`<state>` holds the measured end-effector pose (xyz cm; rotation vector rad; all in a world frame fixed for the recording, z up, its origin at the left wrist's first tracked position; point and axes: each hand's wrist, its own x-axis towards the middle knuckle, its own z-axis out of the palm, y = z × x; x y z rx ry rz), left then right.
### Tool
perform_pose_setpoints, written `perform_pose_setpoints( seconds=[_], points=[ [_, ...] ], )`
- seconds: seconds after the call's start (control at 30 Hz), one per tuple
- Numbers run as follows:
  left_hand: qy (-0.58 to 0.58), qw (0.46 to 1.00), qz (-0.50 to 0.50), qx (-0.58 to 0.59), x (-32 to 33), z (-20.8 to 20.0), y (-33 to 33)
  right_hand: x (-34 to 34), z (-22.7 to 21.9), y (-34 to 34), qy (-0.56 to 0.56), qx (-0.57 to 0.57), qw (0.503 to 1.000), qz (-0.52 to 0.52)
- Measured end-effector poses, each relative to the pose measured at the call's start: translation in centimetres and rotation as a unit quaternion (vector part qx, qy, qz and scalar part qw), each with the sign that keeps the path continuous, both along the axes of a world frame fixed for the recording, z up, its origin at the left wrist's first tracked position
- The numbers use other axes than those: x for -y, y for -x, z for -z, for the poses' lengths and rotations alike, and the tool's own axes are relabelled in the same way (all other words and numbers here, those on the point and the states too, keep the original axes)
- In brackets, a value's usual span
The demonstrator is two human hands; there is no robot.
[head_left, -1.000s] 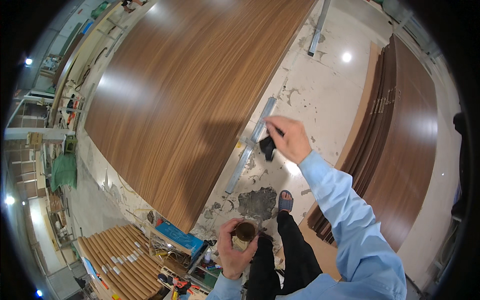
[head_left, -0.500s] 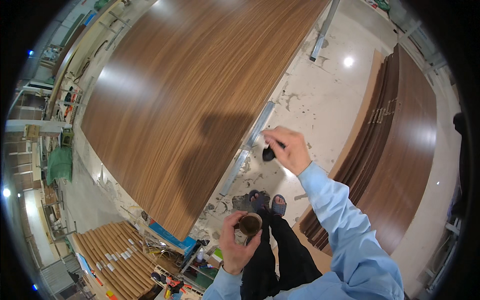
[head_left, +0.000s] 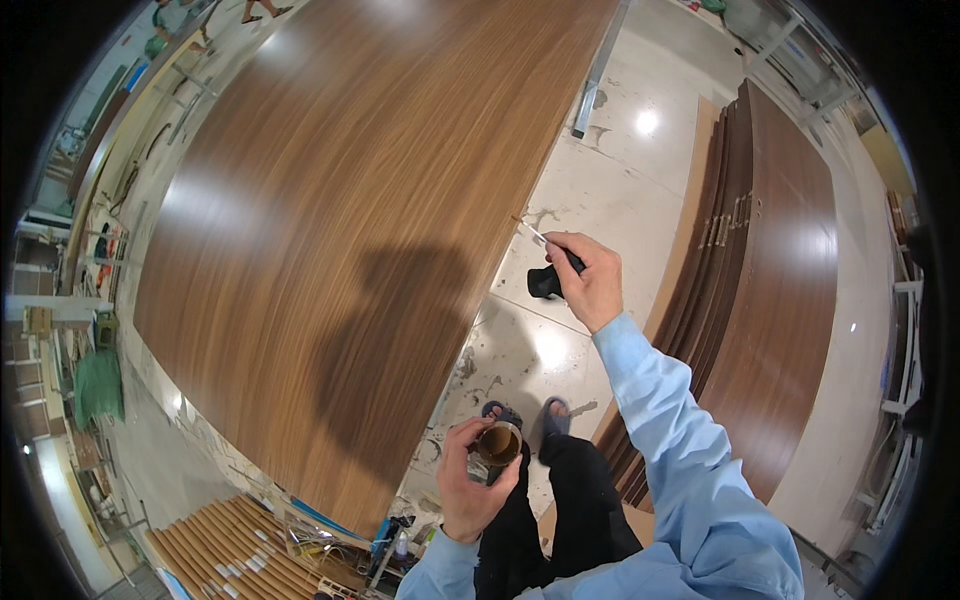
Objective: The person prepares a finish by pouring liquid into a small container and stirring it with a stick. They then use a brush to apply the finish along the edge of a large wooden panel.
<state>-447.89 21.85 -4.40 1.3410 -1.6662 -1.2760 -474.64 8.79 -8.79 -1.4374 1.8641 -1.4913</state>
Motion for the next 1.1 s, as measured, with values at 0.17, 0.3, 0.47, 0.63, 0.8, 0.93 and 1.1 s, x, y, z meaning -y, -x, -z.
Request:
perform_pose_setpoints(
  seconds=[0.17, 0.3, 0.47, 0.63, 0.8, 0.93, 1.1],
  points=[
    [0.001, 1.0, 0.023, 0.013, 1.6, -0.2, 1.3, 0.8, 0.4, 1.2, -0.07, 0.029, 0.987, -0.139],
    [0.005, 1.0, 0.018, 0.019, 2.6, 0.0, 2.8, 0.5, 0.3, 1.2, -0.108, 0.079, 0.98, -0.145],
    [-0.005, 0.999, -0.028, 0.025, 2.9, -0.2, 5.1, 0.6, 0.8, 1.7, -0.073, 0.056, 0.983, -0.161],
    [-0.025, 0.998, -0.053, 0.027, 3.2, -0.5, 7.2, 1.3, 0.2, 3.0, -0.029, -0.003, 0.979, -0.203],
    [-0.019, 0.998, -0.062, 0.014, 3.9, -0.5, 8.8, 4.1, -0.8, 5.1, -0.045, 0.023, 0.996, -0.075],
    [-0.013, 0.998, -0.067, 0.012, 4.7, -0.5, 9.8, 4.9, -0.1, 6.4, -0.048, 0.04, 0.991, -0.119],
    [-0.015, 0.997, -0.071, 0.022, 5.2, -0.9, 10.5, 3.3, 0.9, 5.7, -0.104, 0.084, 0.976, -0.174]
  ],
)
